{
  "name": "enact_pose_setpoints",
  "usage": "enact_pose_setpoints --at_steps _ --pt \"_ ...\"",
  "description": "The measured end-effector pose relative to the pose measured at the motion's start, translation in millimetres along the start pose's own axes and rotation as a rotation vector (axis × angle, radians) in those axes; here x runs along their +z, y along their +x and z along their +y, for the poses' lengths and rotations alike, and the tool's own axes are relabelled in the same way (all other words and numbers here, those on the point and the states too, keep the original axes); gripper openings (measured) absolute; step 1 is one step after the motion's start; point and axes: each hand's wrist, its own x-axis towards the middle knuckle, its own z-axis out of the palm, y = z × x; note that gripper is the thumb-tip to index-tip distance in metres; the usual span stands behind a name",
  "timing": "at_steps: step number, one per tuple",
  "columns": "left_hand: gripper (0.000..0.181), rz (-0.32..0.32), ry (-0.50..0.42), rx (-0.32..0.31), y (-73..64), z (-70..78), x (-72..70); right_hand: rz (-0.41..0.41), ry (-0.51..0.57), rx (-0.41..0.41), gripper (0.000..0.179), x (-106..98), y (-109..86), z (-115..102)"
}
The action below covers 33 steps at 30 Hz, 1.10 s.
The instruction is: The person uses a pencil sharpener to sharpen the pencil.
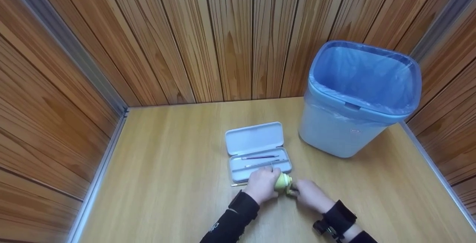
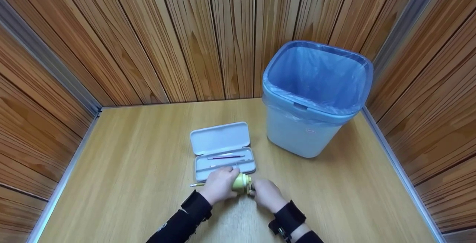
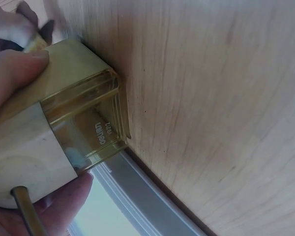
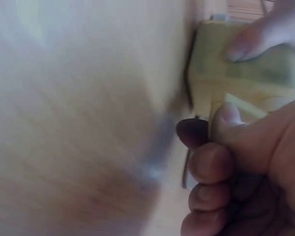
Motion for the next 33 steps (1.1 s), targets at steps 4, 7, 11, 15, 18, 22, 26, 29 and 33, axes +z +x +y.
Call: enact_pose_setpoints --at_steps 4,7,11,15,18,22,26,29,33 --pt "0.056 0.001 0.005 0.002 0.0 -0.9 0.5 -0.022 -0.009 -0.086 0.011 -8 -10.8 -3" --pt "0.056 -0.001 0.004 0.000 0.0 -1.7 0.6 0.014 -0.026 -0.153 0.011 -14 -18.0 -7" --pt "0.057 0.002 0.004 0.002 -0.1 -3.0 1.3 0.068 -0.048 -0.201 0.013 -25 -23.0 -14" --pt "0.057 0.005 0.002 0.001 -0.3 -3.5 2.0 0.110 -0.071 -0.215 0.013 -36 -20.9 -20" --pt "0.056 0.003 -0.006 -0.002 -0.2 -3.4 1.9 0.135 -0.076 -0.220 0.010 -44 -15.5 -23" --pt "0.055 -0.002 -0.017 -0.003 0.4 -3.1 1.6 0.160 -0.060 -0.211 0.006 -50 -6.8 -24" --pt "0.055 -0.006 -0.025 -0.003 0.7 -2.7 0.2 0.187 -0.040 -0.195 0.004 -53 0.9 -25" --pt "0.055 -0.010 -0.030 0.000 0.8 -2.3 -0.6 0.196 -0.039 -0.181 0.005 -55 6.4 -26" --pt "0.055 -0.013 -0.025 0.007 1.2 -1.6 -0.1 0.193 -0.041 -0.142 0.005 -57 14.0 -26"
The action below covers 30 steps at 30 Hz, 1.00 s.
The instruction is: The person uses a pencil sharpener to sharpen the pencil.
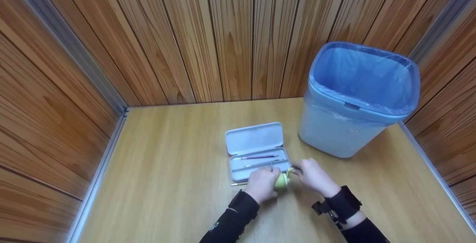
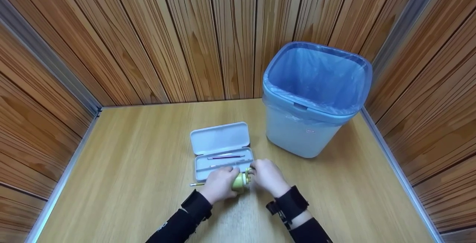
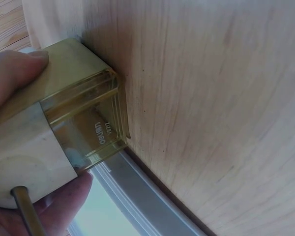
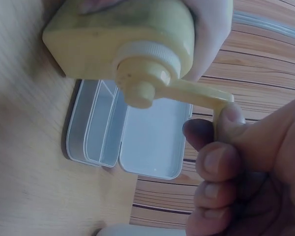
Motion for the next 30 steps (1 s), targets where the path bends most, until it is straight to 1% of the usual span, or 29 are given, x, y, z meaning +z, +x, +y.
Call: enact_pose_setpoints --at_steps 7,11,15,20,23,27,30 --pt "0.056 0.007 0.017 -0.001 -0.4 0.6 1.9 -0.006 -0.003 0.041 0.006 4 10.8 5" --pt "0.056 0.018 0.026 0.001 -1.1 1.2 1.4 -0.034 0.003 0.107 0.005 7 16.9 8" --pt "0.056 0.017 0.020 0.001 -0.7 1.2 0.7 -0.069 0.012 0.166 0.009 10 22.4 12" --pt "0.056 0.011 0.018 -0.002 0.1 1.0 -0.3 -0.076 0.029 0.181 0.014 15 25.6 16" --pt "0.056 0.005 0.016 0.001 0.3 0.8 -0.2 -0.073 0.021 0.182 0.015 19 26.6 19" --pt "0.056 0.002 0.018 -0.001 0.2 0.7 0.1 -0.080 0.015 0.181 0.010 29 28.4 24" --pt "0.056 -0.002 0.018 -0.004 -0.2 1.3 0.8 -0.111 0.044 0.205 0.009 38 26.8 27"
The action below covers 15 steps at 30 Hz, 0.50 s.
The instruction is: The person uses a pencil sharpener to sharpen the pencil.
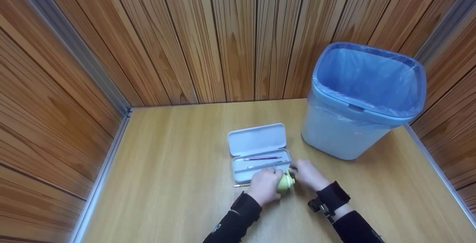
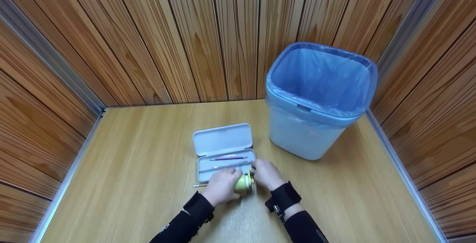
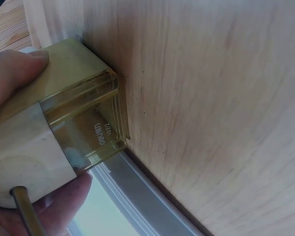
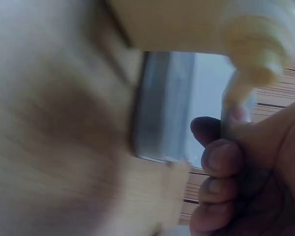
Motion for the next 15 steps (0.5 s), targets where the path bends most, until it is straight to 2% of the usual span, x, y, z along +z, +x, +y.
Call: enact_pose_setpoints --at_steps 6,9,15 --pt "0.055 0.005 -0.005 0.008 -1.3 1.7 1.5 -0.020 -0.019 -0.005 0.019 18 -16.6 7" --pt "0.055 0.022 0.005 0.004 -1.3 0.9 0.7 -0.024 -0.036 -0.038 0.016 23 -27.6 9" --pt "0.056 0.025 0.011 -0.004 -1.2 -0.5 1.4 -0.056 -0.003 -0.058 0.012 25 -46.5 6"
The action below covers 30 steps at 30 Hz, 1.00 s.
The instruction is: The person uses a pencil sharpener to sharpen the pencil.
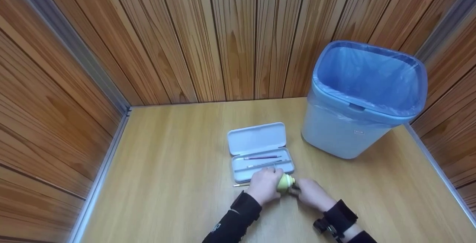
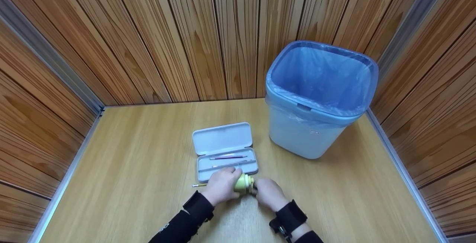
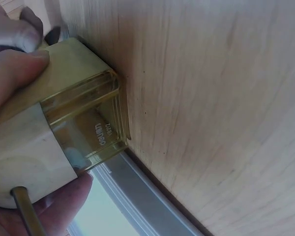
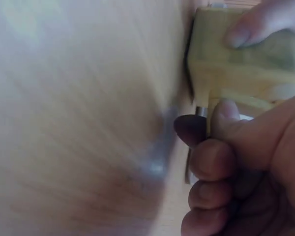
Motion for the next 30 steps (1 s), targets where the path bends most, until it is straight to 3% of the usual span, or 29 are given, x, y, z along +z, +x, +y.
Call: enact_pose_setpoints --at_steps 7,14,22,30 --pt "0.055 -0.007 0.003 0.007 0.5 0.7 -1.1 0.007 -0.024 -0.118 0.012 -10 -21.0 -4" --pt "0.057 -0.026 -0.012 -0.002 0.9 -0.2 -1.6 0.039 0.009 -0.146 0.005 -28 -31.7 -16" --pt "0.057 0.011 -0.023 0.022 0.4 0.5 0.3 0.138 -0.011 -0.154 0.005 -48 -23.1 -24" --pt "0.056 0.038 -0.014 0.023 -0.8 -0.9 0.1 0.206 -0.010 -0.141 0.005 -52 -5.0 -26"
